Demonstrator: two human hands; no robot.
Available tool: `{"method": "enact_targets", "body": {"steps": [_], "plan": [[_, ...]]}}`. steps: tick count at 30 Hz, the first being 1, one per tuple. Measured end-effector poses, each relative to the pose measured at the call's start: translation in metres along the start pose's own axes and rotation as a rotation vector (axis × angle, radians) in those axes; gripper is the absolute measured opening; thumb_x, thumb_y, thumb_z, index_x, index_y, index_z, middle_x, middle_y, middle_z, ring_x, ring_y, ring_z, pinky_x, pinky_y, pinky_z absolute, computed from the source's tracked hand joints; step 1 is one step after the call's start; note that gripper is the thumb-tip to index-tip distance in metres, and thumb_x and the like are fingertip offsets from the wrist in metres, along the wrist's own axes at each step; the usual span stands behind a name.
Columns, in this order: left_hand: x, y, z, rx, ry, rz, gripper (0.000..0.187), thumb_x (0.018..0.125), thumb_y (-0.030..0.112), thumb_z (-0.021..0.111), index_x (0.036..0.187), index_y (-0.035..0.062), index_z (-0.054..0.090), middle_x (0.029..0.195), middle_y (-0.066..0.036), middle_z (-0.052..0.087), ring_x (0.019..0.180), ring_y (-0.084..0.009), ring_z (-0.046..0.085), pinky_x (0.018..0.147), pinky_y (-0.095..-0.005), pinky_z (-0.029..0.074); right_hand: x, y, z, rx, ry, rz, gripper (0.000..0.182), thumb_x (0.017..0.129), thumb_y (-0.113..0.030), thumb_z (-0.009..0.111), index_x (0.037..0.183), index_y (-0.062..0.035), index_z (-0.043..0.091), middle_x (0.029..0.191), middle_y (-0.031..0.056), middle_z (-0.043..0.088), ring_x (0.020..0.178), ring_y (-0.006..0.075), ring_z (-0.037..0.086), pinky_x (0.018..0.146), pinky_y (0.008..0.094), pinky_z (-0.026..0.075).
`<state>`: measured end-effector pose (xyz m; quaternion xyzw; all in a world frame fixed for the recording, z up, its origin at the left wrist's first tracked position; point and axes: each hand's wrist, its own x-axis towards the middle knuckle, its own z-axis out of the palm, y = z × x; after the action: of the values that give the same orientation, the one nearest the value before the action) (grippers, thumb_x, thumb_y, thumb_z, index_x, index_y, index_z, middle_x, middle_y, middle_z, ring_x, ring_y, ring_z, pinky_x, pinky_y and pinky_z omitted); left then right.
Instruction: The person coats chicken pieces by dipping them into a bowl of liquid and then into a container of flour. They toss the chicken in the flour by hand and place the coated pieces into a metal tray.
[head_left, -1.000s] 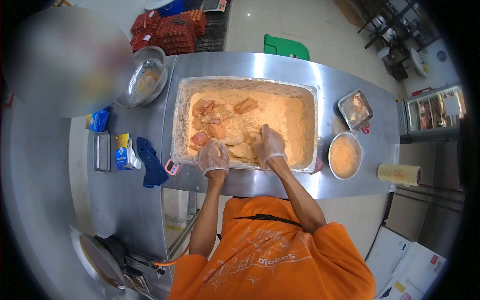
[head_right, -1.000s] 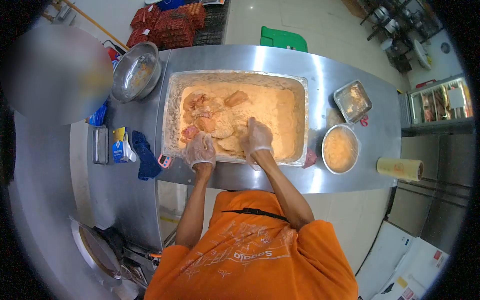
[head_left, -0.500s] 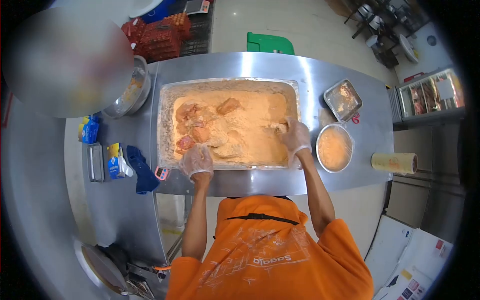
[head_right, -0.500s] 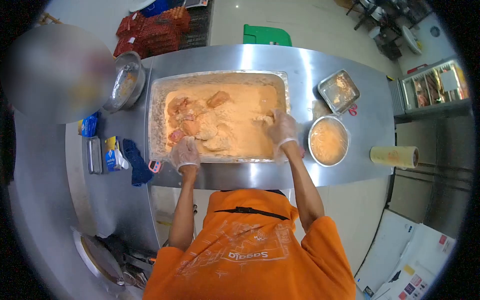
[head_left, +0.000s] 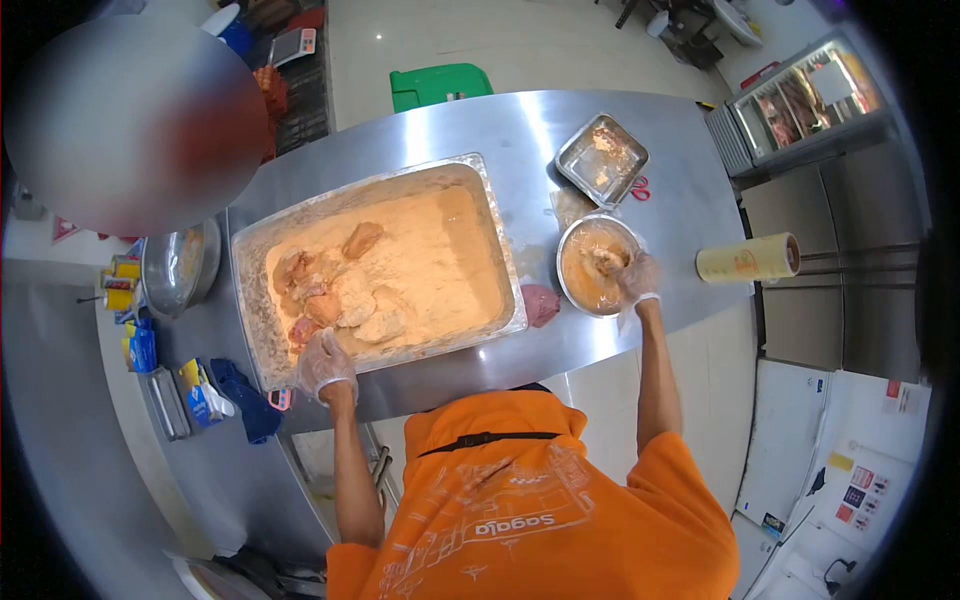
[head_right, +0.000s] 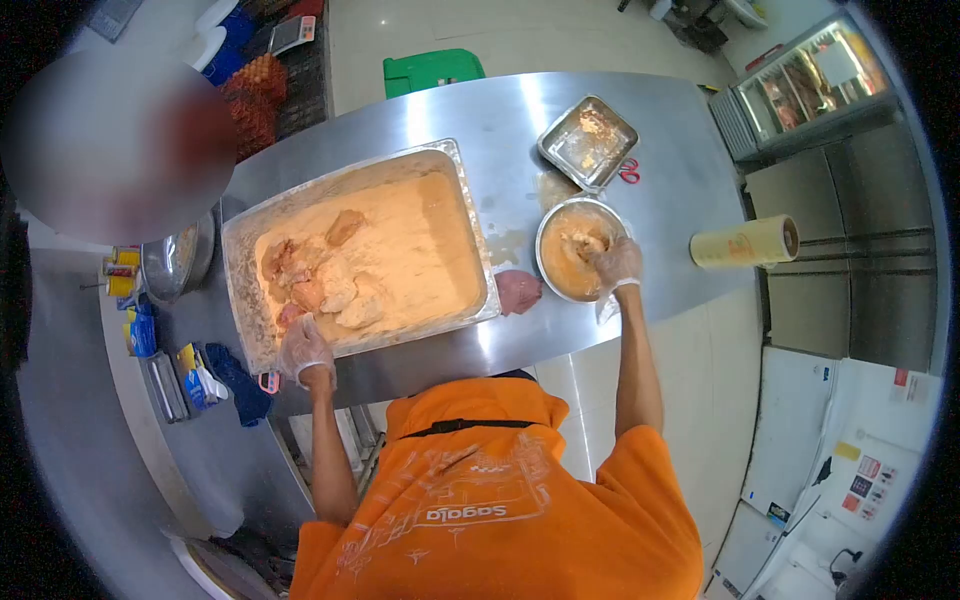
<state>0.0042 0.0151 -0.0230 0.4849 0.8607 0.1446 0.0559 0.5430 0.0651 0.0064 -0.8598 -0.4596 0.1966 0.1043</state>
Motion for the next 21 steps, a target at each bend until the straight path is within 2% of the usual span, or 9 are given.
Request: {"method": "enact_targets", "body": {"steps": [3,4,7,8,11,14,17,21], "plan": [[-0.002,0.011,-0.01,0.012,-0.002,0.011,0.036,0.099,0.038,0.057,0.104,0.0077,0.075,0.095,-0.02,0.073,0.088,-0.0408,0.069,0.078,-0.0491,0.052,0.0,0.029,0.042,0.091,0.156,-0.141,0.029,0.076,-0.023,0.079,0.096,-0.0014,0.076,0.102,0.025,0.073,0.093,0.0389,0.071,0.086,0.0441,0.056],[-0.003,0.011,-0.009,0.012,-0.006,0.012,0.035,0.099,0.038,0.057,0.104,0.0078,0.075,0.095,-0.02,0.073,0.088,-0.0409,0.069,0.079,-0.049,0.052,-0.003,0.03,0.048,0.185,0.16,-0.176,0.026,0.075,-0.022,0.079,0.094,-0.003,0.077,0.095,0.0215,0.074,0.09,0.0388,0.071,0.085,0.0464,0.054],[-0.001,0.006,-0.004,0.009,-0.009,0.018,0.035,0.099,0.038,0.057,0.103,0.0079,0.075,0.095,-0.02,0.073,0.088,-0.0409,0.069,0.079,-0.0489,0.052,-0.004,0.035,0.068,0.053,0.175,-0.263,0.024,0.076,-0.022,0.078,0.091,-0.0029,0.077,0.091,0.0214,0.073,0.087,0.0396,0.069,0.083,0.0479,0.053],[0.0,0.003,-0.001,0.007,-0.006,0.023,0.035,0.099,0.038,0.057,0.103,0.008,0.075,0.095,-0.02,0.073,0.088,-0.0408,0.069,0.079,-0.049,0.052,0.0,0.037,0.071,-0.078,0.122,-0.321,0.019,0.076,-0.017,0.074,0.09,-0.0044,0.076,0.089,0.0205,0.073,0.086,0.0401,0.068,0.08,0.0484,0.053],[0.0,0.004,-0.002,0.028,-0.007,0.02,0.034,0.099,0.037,0.057,0.102,0.008,0.075,0.095,-0.02,0.073,0.088,-0.0405,0.069,0.079,-0.0492,0.052,0.002,0.046,0.08,-0.149,0.231,-0.448,0.024,0.073,-0.01,0.072,0.096,-0.0066,0.075,0.089,0.0195,0.072,0.082,0.0422,0.066,0.077,0.0516,0.053],[-0.001,-0.002,0.003,-0.002,0.026,0.028,0.034,0.099,0.037,0.057,0.101,0.0076,0.075,0.096,-0.02,0.073,0.089,-0.0406,0.069,0.081,-0.0493,0.051,-0.006,0.031,0.061,-0.131,0.215,-0.501,0.031,0.07,-0.009,0.072,0.1,-0.0096,0.074,0.095,0.0181,0.072,0.09,0.0414,0.066,0.082,0.0531,0.051],[0.0,-0.003,0.004,-0.011,0.011,0.037,0.035,0.099,0.037,0.056,0.102,0.0075,0.074,0.095,-0.02,0.073,0.089,-0.041,0.068,0.081,-0.0493,0.051,-0.018,0.004,0.019,-0.174,0.318,-0.771,0.031,0.069,-0.008,0.07,0.099,-0.0083,0.074,0.091,0.0163,0.073,0.085,0.0376,0.069,0.08,0.0498,0.054],[0.002,-0.023,0.02,0.067,0.071,0.159,0.036,0.1,0.037,0.054,0.103,0.0069,0.074,0.098,-0.02,0.073,0.091,-0.0403,0.069,0.082,-0.0491,0.052,-0.036,-0.036,-0.018,-0.214,0.322,-0.796,0.032,0.069,-0.003,0.069,0.1,-0.0092,0.071,0.09,0.015,0.072,0.086,0.037,0.067,0.08,0.0495,0.053]]}}
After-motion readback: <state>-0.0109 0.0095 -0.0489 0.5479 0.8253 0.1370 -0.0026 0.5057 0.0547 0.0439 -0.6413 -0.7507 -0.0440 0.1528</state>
